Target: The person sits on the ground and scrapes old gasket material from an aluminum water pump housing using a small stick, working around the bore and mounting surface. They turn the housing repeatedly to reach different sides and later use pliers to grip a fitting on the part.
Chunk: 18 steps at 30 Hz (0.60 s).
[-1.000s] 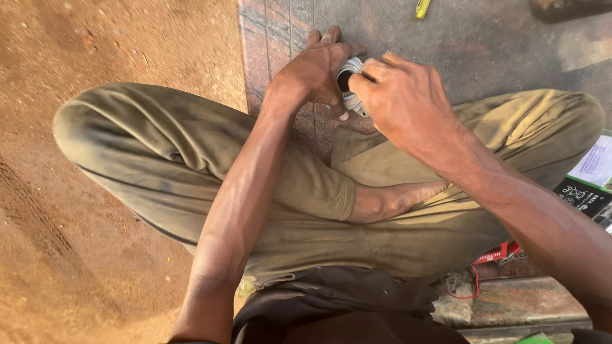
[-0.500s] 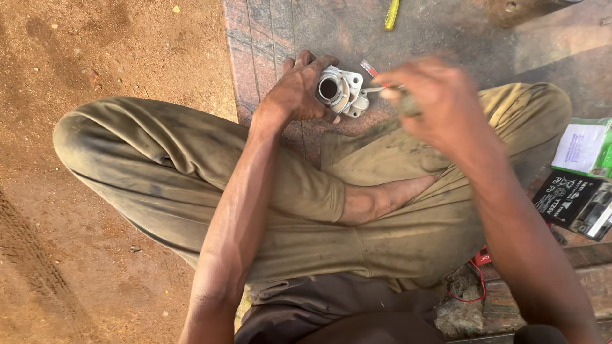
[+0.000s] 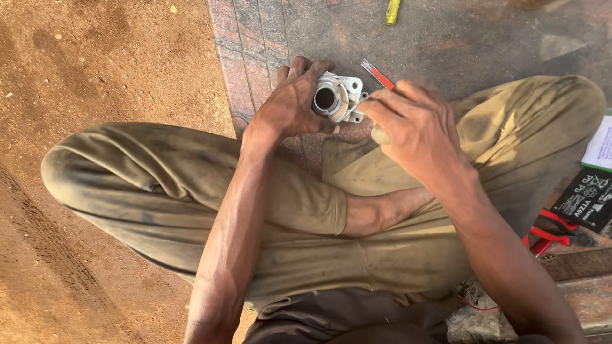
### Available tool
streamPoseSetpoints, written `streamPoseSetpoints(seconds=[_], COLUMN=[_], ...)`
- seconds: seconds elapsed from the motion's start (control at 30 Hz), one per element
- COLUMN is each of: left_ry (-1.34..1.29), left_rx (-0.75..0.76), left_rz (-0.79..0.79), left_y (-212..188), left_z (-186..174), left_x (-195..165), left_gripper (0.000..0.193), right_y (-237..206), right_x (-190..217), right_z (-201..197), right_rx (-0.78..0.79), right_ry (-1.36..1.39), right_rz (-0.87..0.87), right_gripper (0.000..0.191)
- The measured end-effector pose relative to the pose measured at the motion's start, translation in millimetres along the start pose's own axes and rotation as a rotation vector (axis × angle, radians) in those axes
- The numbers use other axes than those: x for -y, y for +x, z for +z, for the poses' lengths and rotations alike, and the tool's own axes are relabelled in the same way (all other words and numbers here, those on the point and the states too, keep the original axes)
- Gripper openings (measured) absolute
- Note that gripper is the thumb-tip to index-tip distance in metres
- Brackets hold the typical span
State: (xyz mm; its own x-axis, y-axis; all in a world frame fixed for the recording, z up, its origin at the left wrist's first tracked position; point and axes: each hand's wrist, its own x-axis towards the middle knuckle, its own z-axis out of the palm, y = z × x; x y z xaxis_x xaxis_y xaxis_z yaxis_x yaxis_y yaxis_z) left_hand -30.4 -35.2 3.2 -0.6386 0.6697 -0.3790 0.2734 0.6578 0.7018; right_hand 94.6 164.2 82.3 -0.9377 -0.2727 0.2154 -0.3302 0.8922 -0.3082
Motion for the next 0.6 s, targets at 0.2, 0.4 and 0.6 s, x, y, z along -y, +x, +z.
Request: streamPoseSetpoints(seconds=[0.2, 0.4, 0.6], left_ry=[-0.028, -0.02, -0.04], left_rx=[-0.013, 0.009, 0.039], left_rz=[-0.013, -0.035, -0.08], left_y=[5.2, 13.4, 17.8], left_z=[-4.0, -9.7, -12.1], left_x=[1.7, 3.1, 4.3], left_gripper=[0.114, 0.116, 0.119], right_y=[24.6, 38.8, 37.1], right_x=[-0.6, -9.1, -21.1], right_z=[-4.9, -1.0, 4.9], right_rx=[0.14, 0.155, 0.113], right_ry=[-0.01, -0.048, 0.014], right_rz=[-0.002, -0.199, -0.173], right_gripper=[0.04, 0.035, 0.04])
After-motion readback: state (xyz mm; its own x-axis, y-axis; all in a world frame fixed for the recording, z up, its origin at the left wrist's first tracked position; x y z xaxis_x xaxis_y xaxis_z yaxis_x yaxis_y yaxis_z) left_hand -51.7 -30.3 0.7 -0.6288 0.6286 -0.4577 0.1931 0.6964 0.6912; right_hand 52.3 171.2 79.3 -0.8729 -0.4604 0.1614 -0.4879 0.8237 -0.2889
